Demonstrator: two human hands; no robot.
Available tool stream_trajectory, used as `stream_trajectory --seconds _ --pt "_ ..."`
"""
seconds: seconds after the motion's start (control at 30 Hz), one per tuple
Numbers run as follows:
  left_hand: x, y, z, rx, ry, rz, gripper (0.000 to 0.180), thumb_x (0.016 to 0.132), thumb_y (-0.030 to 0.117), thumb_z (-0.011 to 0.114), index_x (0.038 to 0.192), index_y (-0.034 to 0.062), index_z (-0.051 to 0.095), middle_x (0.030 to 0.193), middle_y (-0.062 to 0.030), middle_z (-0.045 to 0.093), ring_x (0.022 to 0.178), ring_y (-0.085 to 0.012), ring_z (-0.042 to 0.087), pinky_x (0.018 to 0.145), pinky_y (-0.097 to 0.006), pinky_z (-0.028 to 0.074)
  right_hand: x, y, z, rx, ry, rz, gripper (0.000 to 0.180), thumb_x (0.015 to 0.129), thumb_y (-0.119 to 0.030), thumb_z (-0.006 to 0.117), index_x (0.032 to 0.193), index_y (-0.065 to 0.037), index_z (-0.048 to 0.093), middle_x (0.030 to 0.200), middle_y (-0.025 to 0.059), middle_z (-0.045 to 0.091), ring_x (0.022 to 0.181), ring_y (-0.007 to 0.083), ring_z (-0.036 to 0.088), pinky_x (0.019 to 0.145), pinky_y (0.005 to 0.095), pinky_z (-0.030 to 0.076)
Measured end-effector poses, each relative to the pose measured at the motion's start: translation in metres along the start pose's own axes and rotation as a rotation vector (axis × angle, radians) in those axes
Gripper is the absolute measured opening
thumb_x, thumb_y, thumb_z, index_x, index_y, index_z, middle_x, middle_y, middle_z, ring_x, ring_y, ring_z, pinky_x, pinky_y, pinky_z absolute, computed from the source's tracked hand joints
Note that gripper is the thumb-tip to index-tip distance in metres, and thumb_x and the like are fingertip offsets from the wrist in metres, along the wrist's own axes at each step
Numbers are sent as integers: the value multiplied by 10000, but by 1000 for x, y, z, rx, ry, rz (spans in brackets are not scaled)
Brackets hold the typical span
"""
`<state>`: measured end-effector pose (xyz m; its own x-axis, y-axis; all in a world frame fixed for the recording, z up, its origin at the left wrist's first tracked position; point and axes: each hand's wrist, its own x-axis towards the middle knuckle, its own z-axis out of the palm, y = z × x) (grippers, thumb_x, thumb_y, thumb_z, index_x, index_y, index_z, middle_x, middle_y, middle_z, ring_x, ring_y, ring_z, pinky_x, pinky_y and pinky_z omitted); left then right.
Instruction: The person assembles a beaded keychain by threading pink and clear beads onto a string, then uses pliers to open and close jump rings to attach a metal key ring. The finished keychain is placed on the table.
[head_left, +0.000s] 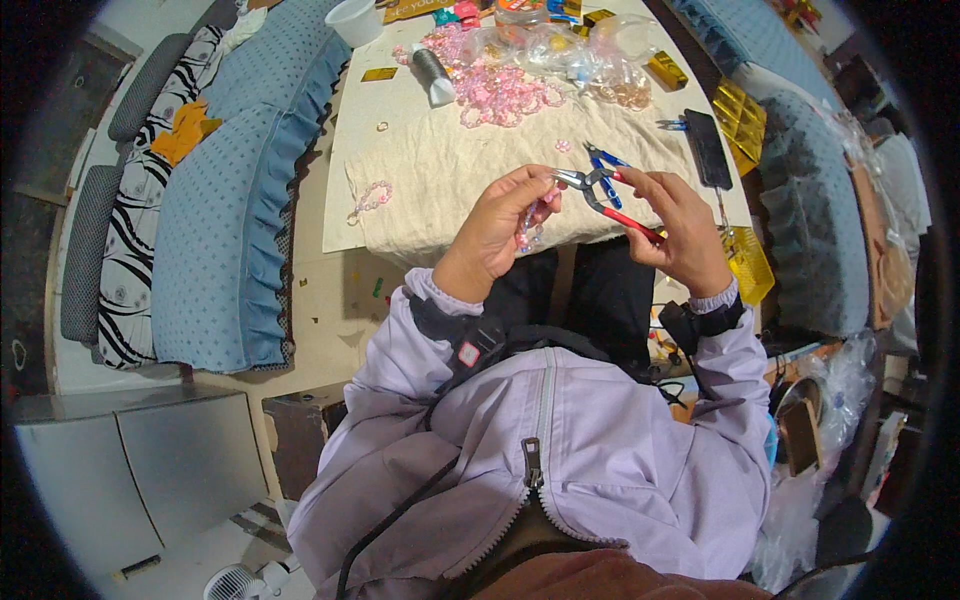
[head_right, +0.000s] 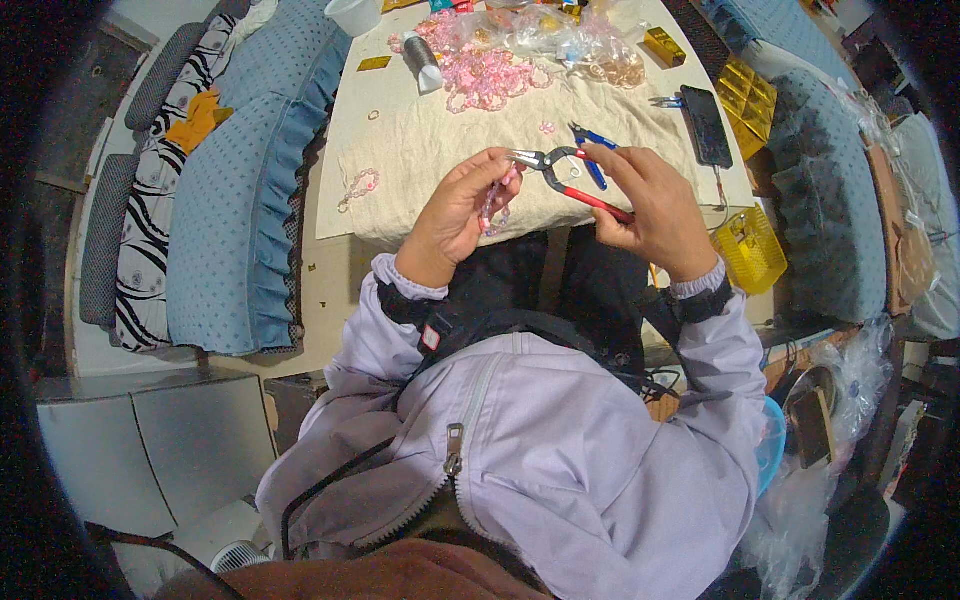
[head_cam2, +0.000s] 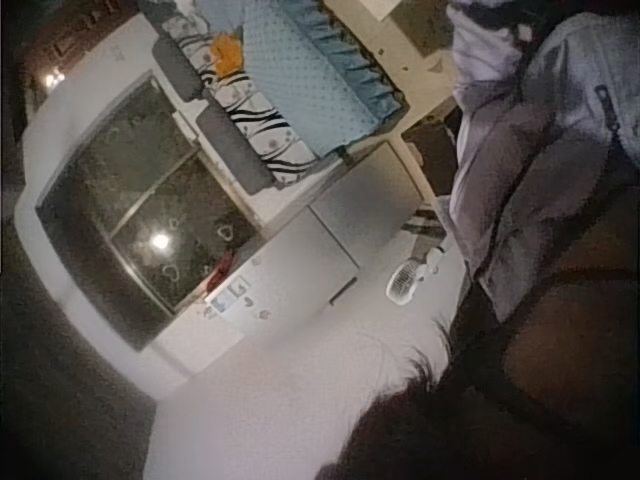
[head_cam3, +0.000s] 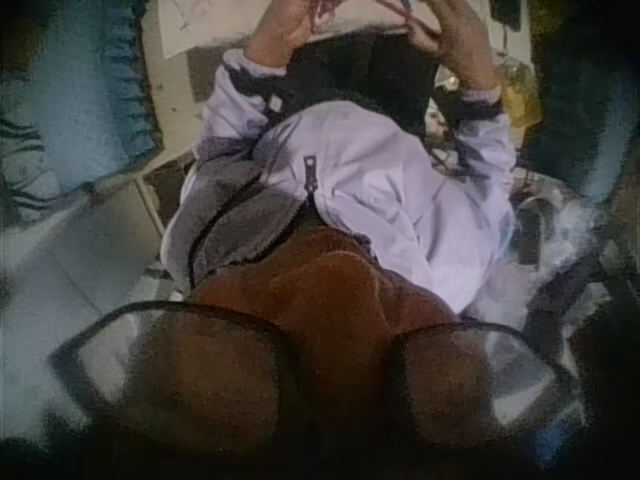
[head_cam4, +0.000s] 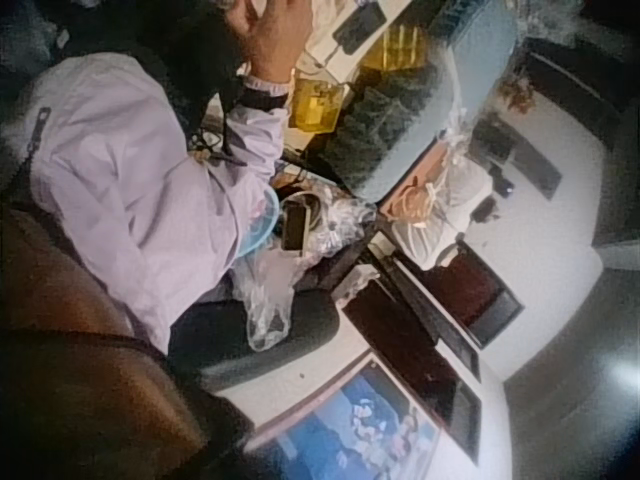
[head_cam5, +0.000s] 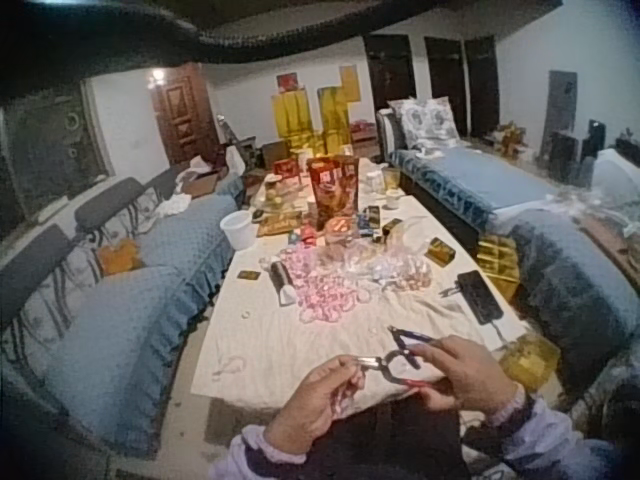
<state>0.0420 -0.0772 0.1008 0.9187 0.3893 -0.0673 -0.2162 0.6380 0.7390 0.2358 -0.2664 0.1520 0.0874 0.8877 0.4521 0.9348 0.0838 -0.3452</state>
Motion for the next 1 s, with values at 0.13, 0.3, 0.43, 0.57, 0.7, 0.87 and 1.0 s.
stream_trajectory --seconds 0.13,0.3,0.43,0.57,0.7,0.87,1.0 --pt "-2 -2 3 -7 14 9 140 1014 158 630 1090 41 624 889 -21 660 800 -76 633 722 -192 503 -2 1 0 -19 6 -4 645 718 -171 693 1353 -98 610 1071 166 653 940 316 676 826 403 550" --pt "-3 0 5 26 -6 12 139 1016 159 621 1080 37 625 890 -21 651 788 -72 611 706 -186 474 -2 2 0 18 13 -19 645 719 -162 689 1356 -98 609 1057 160 651 924 308 677 792 392 557" --pt "-3 0 5 32 -12 10 148 1020 156 614 1093 28 629 889 -25 639 792 -74 600 693 -193 466 -3 2 -1 56 -14 6 625 731 -166 714 1346 -111 613 1064 159 647 900 337 668 788 407 553" --pt "-2 1 1 36 -23 -8 171 1018 151 621 1118 12 627 898 -31 632 793 -82 592 689 -202 469 -5 2 1 83 -4 10 607 738 -149 726 1335 -125 621 1046 158 646 855 353 670 767 419 557" --pt "-2 1 -2 7 -58 -30 186 1016 150 630 1128 2 624 915 -38 626 793 -89 584 693 -206 474 -7 3 1 63 -43 19 614 744 -139 663 1353 -84 612 998 160 650 888 311 671 792 395 548" --pt "-2 0 -2 38 -58 -21 178 1021 149 619 1120 1 625 914 -37 621 797 -88 579 697 -200 469 -9 1 -1 115 -62 41 565 776 -116 684 1337 -114 617 1022 164 651 827 325 686 703 391 568" --pt "-1 -1 -2 93 -45 -14 164 1030 151 602 1100 5 627 908 -34 623 806 -86 581 706 -201 470 -10 1 1 218 -90 101 495 814 -151 644 1301 -68 642 1036 185 673 869 340 694 770 395 569"
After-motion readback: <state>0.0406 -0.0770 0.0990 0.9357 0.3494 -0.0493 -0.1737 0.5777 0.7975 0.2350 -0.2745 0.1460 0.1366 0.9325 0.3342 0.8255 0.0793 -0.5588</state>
